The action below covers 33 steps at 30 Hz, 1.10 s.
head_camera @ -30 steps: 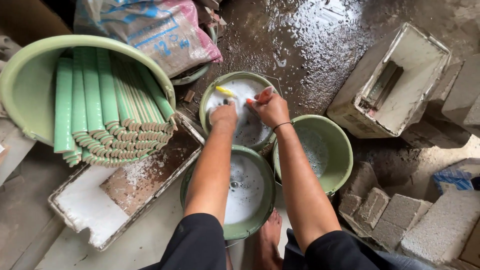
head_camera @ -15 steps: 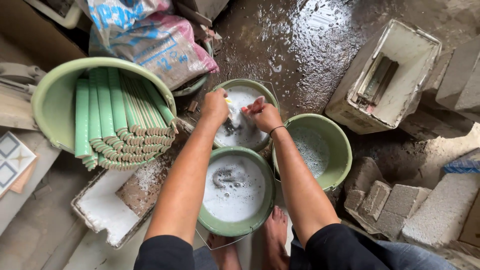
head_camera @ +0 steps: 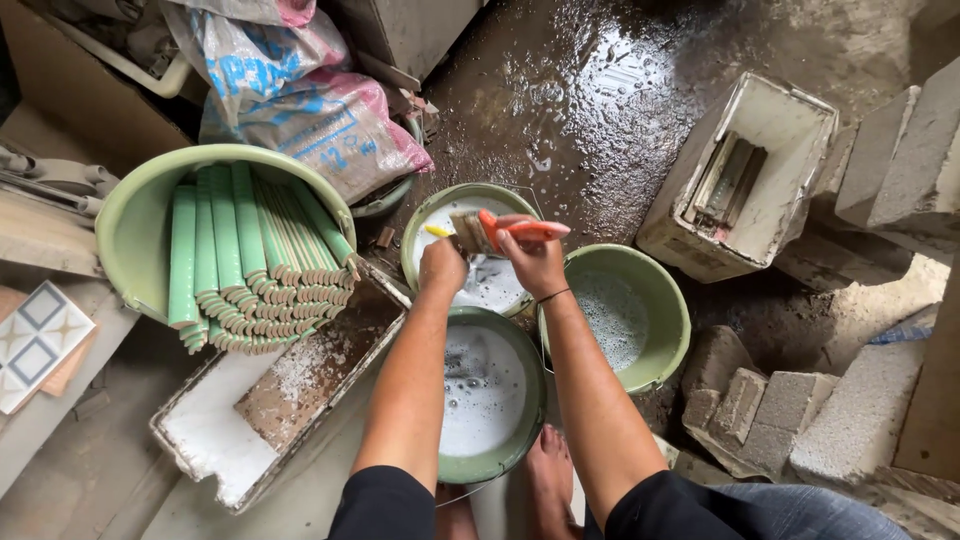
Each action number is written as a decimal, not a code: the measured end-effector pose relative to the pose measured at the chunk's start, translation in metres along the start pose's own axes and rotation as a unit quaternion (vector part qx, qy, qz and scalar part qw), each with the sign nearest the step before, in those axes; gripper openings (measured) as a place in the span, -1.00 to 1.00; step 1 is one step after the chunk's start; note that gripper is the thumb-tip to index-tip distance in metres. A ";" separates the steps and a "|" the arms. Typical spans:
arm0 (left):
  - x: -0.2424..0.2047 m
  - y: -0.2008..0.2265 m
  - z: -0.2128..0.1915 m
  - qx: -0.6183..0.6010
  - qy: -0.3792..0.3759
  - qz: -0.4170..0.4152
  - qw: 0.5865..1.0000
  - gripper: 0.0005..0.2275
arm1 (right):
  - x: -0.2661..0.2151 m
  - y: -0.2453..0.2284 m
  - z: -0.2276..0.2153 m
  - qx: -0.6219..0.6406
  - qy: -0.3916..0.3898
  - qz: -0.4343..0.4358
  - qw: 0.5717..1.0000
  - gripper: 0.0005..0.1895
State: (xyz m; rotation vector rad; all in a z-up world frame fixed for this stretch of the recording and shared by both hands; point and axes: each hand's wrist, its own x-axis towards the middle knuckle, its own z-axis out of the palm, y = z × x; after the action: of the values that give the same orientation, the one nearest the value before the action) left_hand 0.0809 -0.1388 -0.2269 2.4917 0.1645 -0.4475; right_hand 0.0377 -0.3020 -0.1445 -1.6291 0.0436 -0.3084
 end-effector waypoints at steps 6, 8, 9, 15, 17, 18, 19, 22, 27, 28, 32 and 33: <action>-0.030 0.029 -0.026 -0.082 -0.004 0.050 0.995 -0.79 | 0.006 0.023 -0.024 -0.046 0.099 0.024 0.994 -0.88; -0.027 0.022 -0.014 -0.073 -0.002 0.045 0.996 -0.80 | 0.003 -0.025 -0.013 -0.009 0.060 0.031 0.998 -0.85; -0.026 0.018 -0.008 -0.062 -0.001 0.042 0.997 -0.82 | 0.001 -0.049 -0.008 0.028 0.024 0.038 0.999 -0.81; -0.056 0.045 -0.038 -0.141 0.034 0.153 0.978 -0.72 | 0.029 -0.002 -0.028 -0.012 0.119 0.013 0.993 -0.84; -0.058 0.042 -0.023 -0.133 0.055 0.167 0.975 -0.79 | 0.030 -0.020 -0.022 -0.013 0.088 -0.008 0.996 -0.83; -0.059 0.039 -0.016 -0.123 0.076 0.180 0.973 -0.85 | 0.030 -0.030 -0.018 -0.011 0.057 -0.028 0.998 -0.82; -0.060 0.034 -0.015 -0.124 0.076 0.179 0.973 -0.85 | 0.029 -0.029 -0.020 -0.012 0.056 -0.027 0.998 -0.82; -0.056 0.029 -0.015 -0.130 0.078 0.209 0.966 -0.83 | 0.032 -0.035 -0.024 -0.186 0.113 0.006 0.976 -0.73; -0.042 0.017 0.012 -0.093 0.094 0.258 0.957 -0.80 | 0.035 -0.029 -0.023 -0.255 0.121 0.065 0.957 -0.62; -0.045 0.018 0.011 -0.093 0.094 0.259 0.957 -0.80 | 0.032 -0.030 -0.026 -0.256 0.122 0.065 0.957 -0.62; -0.046 0.020 0.008 -0.055 0.071 0.255 0.963 -0.83 | 0.031 -0.033 -0.031 -0.203 0.159 0.021 0.966 -0.70; -0.047 0.019 0.011 -0.032 0.078 0.258 0.962 -0.85 | 0.030 -0.034 -0.030 -0.206 0.120 0.039 0.970 -0.71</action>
State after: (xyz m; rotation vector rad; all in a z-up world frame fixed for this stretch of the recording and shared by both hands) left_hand 0.0380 -0.1612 -0.2085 2.3823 -0.3970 -0.0265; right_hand 0.0545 -0.3351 -0.1046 -1.9865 0.3769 -0.4562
